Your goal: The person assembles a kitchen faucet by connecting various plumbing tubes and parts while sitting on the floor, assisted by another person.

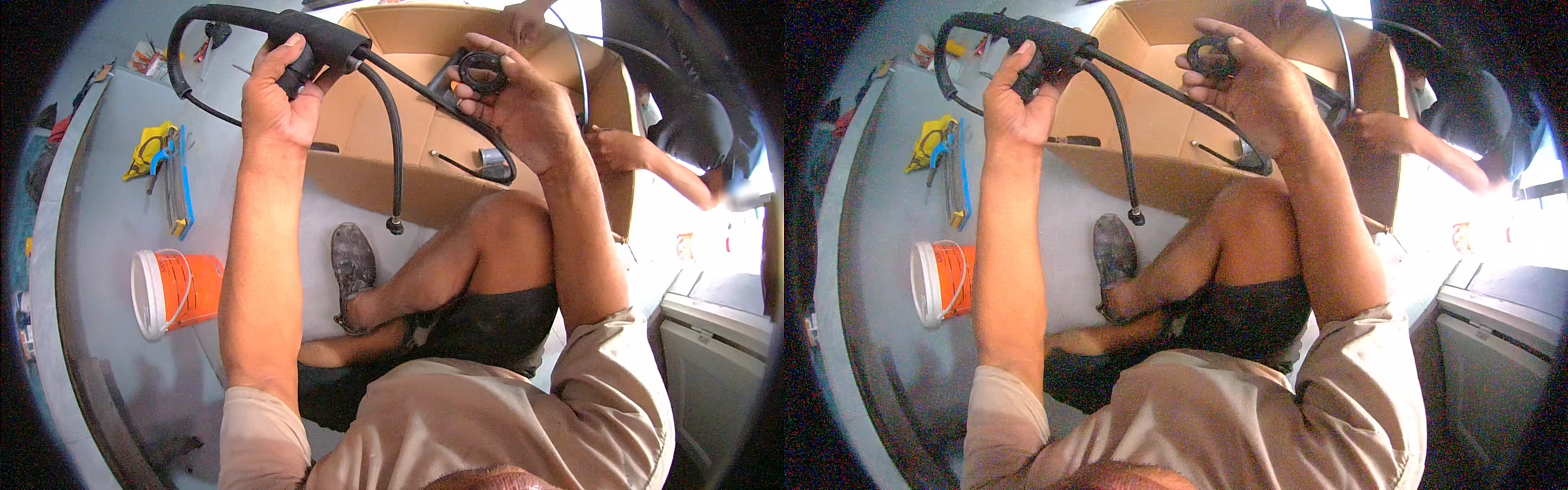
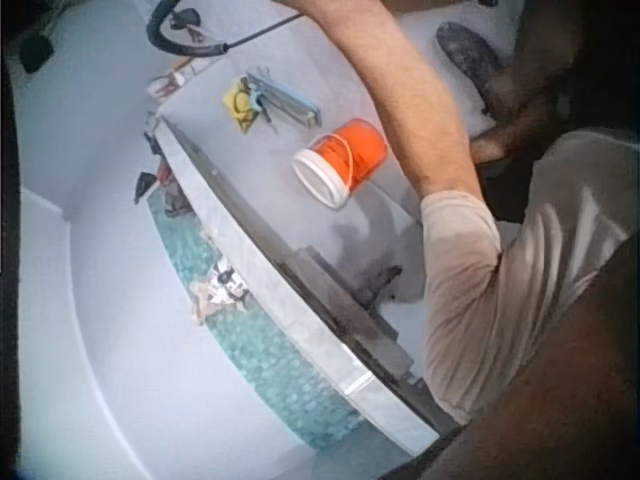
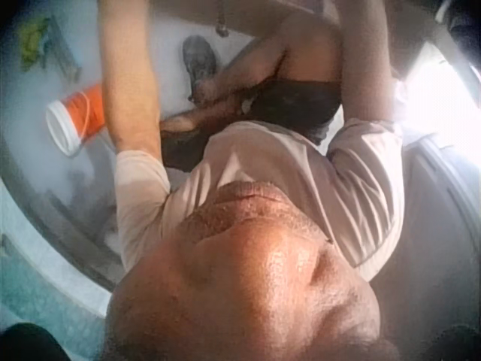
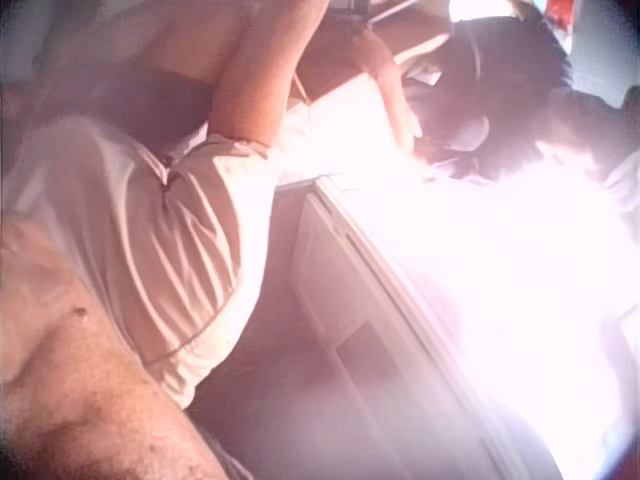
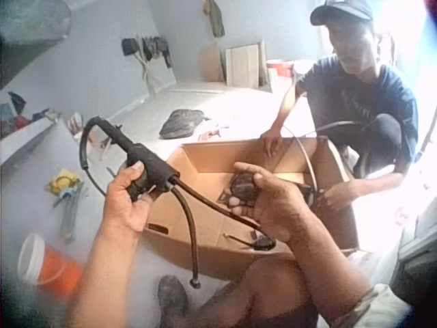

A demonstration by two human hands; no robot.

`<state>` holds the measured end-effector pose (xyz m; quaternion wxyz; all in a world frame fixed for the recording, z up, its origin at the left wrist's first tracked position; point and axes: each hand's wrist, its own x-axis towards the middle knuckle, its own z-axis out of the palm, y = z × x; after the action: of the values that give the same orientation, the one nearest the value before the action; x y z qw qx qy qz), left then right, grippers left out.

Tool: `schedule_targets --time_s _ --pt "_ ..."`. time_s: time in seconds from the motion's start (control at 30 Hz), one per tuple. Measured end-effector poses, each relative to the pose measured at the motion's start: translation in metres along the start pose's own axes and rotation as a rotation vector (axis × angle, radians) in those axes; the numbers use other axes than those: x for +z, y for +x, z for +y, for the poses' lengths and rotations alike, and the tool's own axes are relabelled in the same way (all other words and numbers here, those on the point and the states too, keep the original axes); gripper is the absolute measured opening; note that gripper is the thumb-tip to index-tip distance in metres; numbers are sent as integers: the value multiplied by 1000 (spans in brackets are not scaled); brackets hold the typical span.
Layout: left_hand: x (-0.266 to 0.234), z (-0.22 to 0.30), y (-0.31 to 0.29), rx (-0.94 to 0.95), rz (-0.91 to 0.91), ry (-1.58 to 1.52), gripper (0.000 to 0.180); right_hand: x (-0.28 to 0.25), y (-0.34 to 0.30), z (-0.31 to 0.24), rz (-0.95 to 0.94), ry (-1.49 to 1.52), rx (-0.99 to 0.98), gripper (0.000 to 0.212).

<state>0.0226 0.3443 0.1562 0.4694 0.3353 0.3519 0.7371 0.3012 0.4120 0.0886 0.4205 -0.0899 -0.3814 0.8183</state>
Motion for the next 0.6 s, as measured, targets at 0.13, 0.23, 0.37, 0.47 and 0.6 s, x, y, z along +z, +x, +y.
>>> schedule_targets --time_s 0.13,0.23,0.37,0.47,0.6 --pt "6 1 17 43 0 -69 29 19 20 -8 102 -94 29 33" --pt "14 -2 34 38 26 -97 28 13 41 -11 103 -506 -61 36" --pt "9 -14 57 13 62 -120 28 17 76 0 50 -830 -142 50" --pt "6 -17 68 25 64 -126 27 29 90 10 112 -1214 -286 54" --pt "6 -13 78 50 128 -124 24 19 100 15 55 -1452 -334 46"
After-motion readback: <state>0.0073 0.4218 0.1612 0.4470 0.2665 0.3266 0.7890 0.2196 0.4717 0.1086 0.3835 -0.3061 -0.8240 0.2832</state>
